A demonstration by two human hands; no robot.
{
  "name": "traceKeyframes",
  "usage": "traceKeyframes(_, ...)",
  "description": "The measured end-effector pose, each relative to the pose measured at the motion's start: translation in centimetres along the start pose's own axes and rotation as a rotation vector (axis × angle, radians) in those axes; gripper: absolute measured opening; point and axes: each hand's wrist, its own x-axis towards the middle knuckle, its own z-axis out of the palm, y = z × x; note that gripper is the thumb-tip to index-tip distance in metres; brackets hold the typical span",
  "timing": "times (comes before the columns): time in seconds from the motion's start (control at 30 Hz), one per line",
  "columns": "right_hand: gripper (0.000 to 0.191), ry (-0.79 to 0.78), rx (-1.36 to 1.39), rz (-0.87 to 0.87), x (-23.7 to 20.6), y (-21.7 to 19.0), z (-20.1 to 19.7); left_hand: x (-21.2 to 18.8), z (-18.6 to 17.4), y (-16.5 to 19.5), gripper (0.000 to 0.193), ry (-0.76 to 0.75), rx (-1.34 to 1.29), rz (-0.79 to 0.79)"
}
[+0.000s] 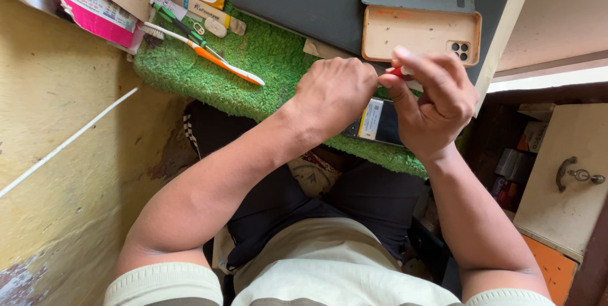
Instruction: The person pries open the back cover of a smartphone, then uses a small screwdriver to unscrew and work on the internal components of the opened phone, handling small parts inside the device. At the end the person holds the phone and presses its edge, working on the reassembled device.
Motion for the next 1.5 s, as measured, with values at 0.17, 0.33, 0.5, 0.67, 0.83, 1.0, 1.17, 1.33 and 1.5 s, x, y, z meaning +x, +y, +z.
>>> traceKeyframes(0.17,0.025,-0.063,0.410,0.122,-1.0,0.3,0.1,0.2,0.6,0.4,0.020,0.020,0.015,-0.073)
traceKeyframes(0.33,0.021,0.025,0.454,0.147,-1.2,0.9,0.0,0.2,1.1,0.3,0.020,0.048,0.059,-0.060)
traceKeyframes(0.5,0.017,0.087,0.525,0.198,-1.4,1.6,-1.1,0.2,1.4,-0.1,0.019,0.013,0.096,-0.063)
traceKeyframes(0.67,0.018,0.092,0.540,0.213,-1.6,2.0,-1.4,-0.3,1.3,-0.9,0.009,0.129,0.071,0.079)
traceKeyframes(0.83,0.019,0.086,0.554,0.233,-1.6,2.2,-1.6,-0.5,-0.2,-2.1,0.010,0.057,-0.112,0.063)
traceKeyframes(1.0,0.019,0.068,0.552,0.208,-1.5,2.2,-1.5,-1.0,-1.6,-2.4,0.009,0.050,-0.237,0.131)
traceKeyframes(1.17,0.023,0.065,0.557,0.195,-1.5,2.3,-1.5,-0.8,-2.2,-1.8,0.008,0.055,-0.150,0.138)
traceKeyframes(1.33,0.023,0.060,0.544,0.191,-1.5,2.2,-1.6,0.1,-1.9,-0.6,0.007,-0.066,0.110,0.117)
traceKeyframes(1.5,0.020,0.069,0.555,0.198,-1.5,2.0,-1.6,0.8,-1.5,0.2,0.018,-0.135,0.109,0.006)
